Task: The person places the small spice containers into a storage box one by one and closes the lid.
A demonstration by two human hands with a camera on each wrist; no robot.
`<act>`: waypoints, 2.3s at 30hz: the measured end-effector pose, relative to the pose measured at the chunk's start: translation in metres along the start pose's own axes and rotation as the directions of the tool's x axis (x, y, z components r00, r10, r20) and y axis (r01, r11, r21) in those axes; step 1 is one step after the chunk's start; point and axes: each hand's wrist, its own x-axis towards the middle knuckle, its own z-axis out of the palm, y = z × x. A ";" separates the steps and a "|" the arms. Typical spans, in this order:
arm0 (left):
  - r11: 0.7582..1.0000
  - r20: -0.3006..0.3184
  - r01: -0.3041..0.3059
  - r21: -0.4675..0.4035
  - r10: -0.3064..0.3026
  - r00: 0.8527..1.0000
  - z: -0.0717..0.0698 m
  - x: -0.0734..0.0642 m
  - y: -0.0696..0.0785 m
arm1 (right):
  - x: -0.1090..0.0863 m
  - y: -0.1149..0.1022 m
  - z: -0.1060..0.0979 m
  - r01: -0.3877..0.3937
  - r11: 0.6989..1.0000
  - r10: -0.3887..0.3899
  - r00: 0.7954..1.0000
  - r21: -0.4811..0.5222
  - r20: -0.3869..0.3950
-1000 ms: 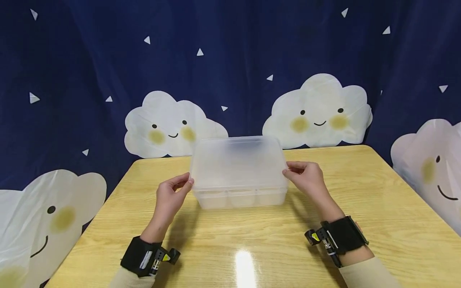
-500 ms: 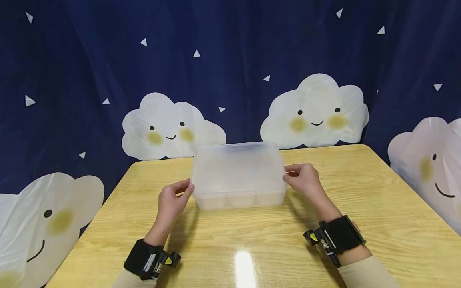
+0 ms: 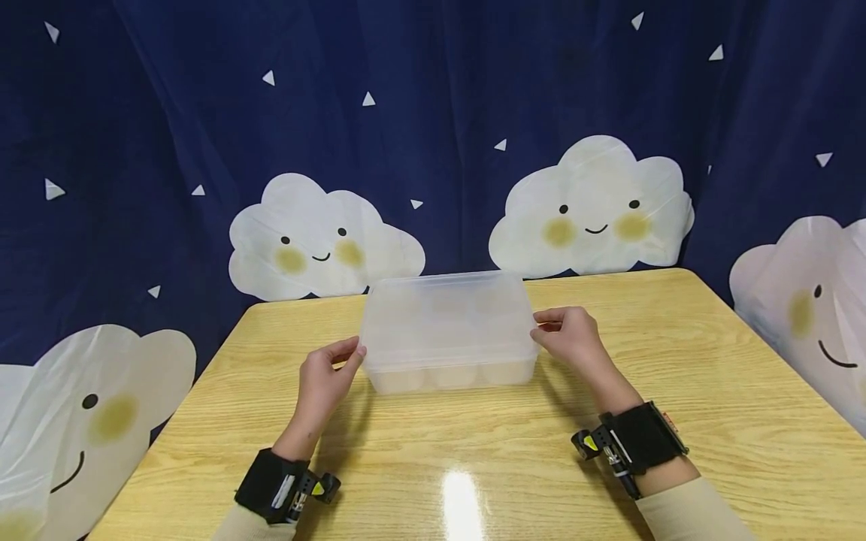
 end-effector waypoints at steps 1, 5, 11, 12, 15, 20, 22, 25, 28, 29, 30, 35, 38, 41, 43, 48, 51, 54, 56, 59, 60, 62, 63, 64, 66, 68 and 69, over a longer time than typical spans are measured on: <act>1.000 0.000 -0.001 0.000 0.001 1.000 0.000 0.000 0.000 | 0.000 0.000 0.000 0.000 1.000 0.000 1.000 0.001 0.001; 1.000 0.000 -0.005 0.002 0.005 1.000 0.000 0.000 -0.001 | 0.000 0.001 -0.001 -0.004 1.000 0.004 1.000 0.003 0.012; 1.000 0.004 -0.004 0.002 0.004 1.000 0.000 0.000 0.000 | 0.000 0.002 -0.002 -0.013 1.000 0.013 1.000 0.003 0.026; 1.000 0.004 -0.003 0.002 0.003 1.000 -0.001 0.000 0.000 | 0.000 0.002 -0.002 -0.014 1.000 0.014 0.999 0.003 0.028; 1.000 0.006 -0.004 0.002 0.004 1.000 -0.001 0.000 0.000 | 0.000 0.002 -0.002 -0.013 1.000 0.013 0.999 0.002 0.038; 1.000 0.009 -0.005 0.009 0.005 1.000 -0.001 0.000 0.001 | 0.001 0.003 -0.006 0.025 1.000 -0.025 0.995 -0.007 0.094; 1.000 0.011 -0.005 0.014 0.005 1.000 -0.001 0.000 0.001 | 0.001 0.004 -0.008 0.033 0.999 -0.033 0.989 0.003 0.142; 1.000 0.013 0.001 0.013 -0.002 1.000 -0.001 0.000 0.001 | 0.003 0.005 -0.011 0.018 1.000 -0.022 0.976 0.021 0.215; 1.000 0.016 0.002 0.018 -0.002 1.000 0.000 -0.001 0.000 | 0.003 0.006 -0.012 -0.013 0.999 0.004 0.964 0.035 0.264; 1.000 0.016 0.001 0.019 -0.001 1.000 0.000 -0.001 0.000 | 0.004 0.007 -0.012 -0.028 0.999 0.016 0.961 0.039 0.276; 1.000 0.017 0.000 0.019 0.000 1.000 0.000 -0.001 -0.001 | 0.004 0.007 -0.012 -0.045 0.998 0.029 0.957 0.047 0.289; 1.000 0.023 -0.005 0.018 0.004 1.000 0.000 0.000 -0.001 | 0.003 0.005 -0.013 -0.125 0.991 0.101 0.930 0.046 0.352; 1.000 0.029 0.002 0.015 -0.003 1.000 -0.001 0.001 0.000 | 0.003 0.004 -0.014 -0.132 0.991 0.122 0.914 -0.001 0.388; 1.000 0.031 0.006 0.017 -0.006 1.000 -0.002 0.001 0.002 | 0.003 0.003 -0.015 -0.122 0.992 0.123 0.900 -0.030 0.417; 1.000 0.027 0.009 0.018 -0.009 1.000 -0.003 0.002 0.002 | 0.004 0.002 -0.015 -0.114 0.993 0.118 0.895 -0.036 0.429; 1.000 0.034 0.003 0.026 -0.004 0.999 -0.002 0.003 0.003 | 0.005 0.002 -0.015 -0.081 0.994 0.103 0.900 -0.069 0.423; 1.000 0.048 0.006 0.027 -0.007 0.999 -0.002 0.004 0.001 | 0.005 0.003 -0.015 -0.077 0.994 0.102 0.900 -0.076 0.424; 1.000 0.061 0.016 0.017 -0.017 0.998 -0.002 0.005 -0.001 | 0.005 0.004 -0.015 -0.081 0.994 0.104 0.899 -0.073 0.426; 1.000 0.071 0.021 0.004 -0.021 0.997 -0.003 0.005 -0.003 | 0.005 0.004 -0.015 -0.086 0.994 0.109 0.897 -0.073 0.428; 1.000 0.078 0.027 -0.012 -0.026 0.997 -0.004 0.005 -0.004 | 0.005 0.004 -0.015 -0.091 0.993 0.115 0.896 -0.076 0.428; 0.999 0.082 0.030 -0.015 -0.029 0.996 -0.004 0.005 -0.005 | 0.005 0.004 -0.015 -0.092 0.993 0.116 0.896 -0.076 0.429; 0.999 0.091 0.043 -0.019 -0.041 0.995 -0.005 0.005 -0.005 | 0.005 0.004 -0.016 -0.092 0.993 0.114 0.895 -0.071 0.431; 0.999 0.093 0.049 -0.019 -0.047 0.995 -0.005 0.005 -0.005 | 0.005 0.004 -0.016 -0.091 0.994 0.112 0.894 -0.069 0.433; 0.998 0.097 0.052 -0.019 -0.050 0.994 -0.005 0.005 -0.005 | 0.005 0.004 -0.016 -0.090 0.994 0.110 0.894 -0.066 0.435; 0.998 0.106 0.062 -0.021 -0.060 0.993 -0.005 0.005 -0.005 | 0.005 0.005 -0.016 -0.088 0.994 0.105 0.892 -0.060 0.440; 0.997 0.111 0.066 -0.025 -0.063 0.992 -0.004 0.005 -0.005 | 0.005 0.005 -0.016 -0.085 0.995 0.099 0.889 -0.052 0.446; 0.998 0.111 0.066 -0.022 -0.064 0.992 -0.004 0.005 -0.005 | 0.005 0.005 -0.017 -0.084 0.995 0.097 0.889 -0.048 0.448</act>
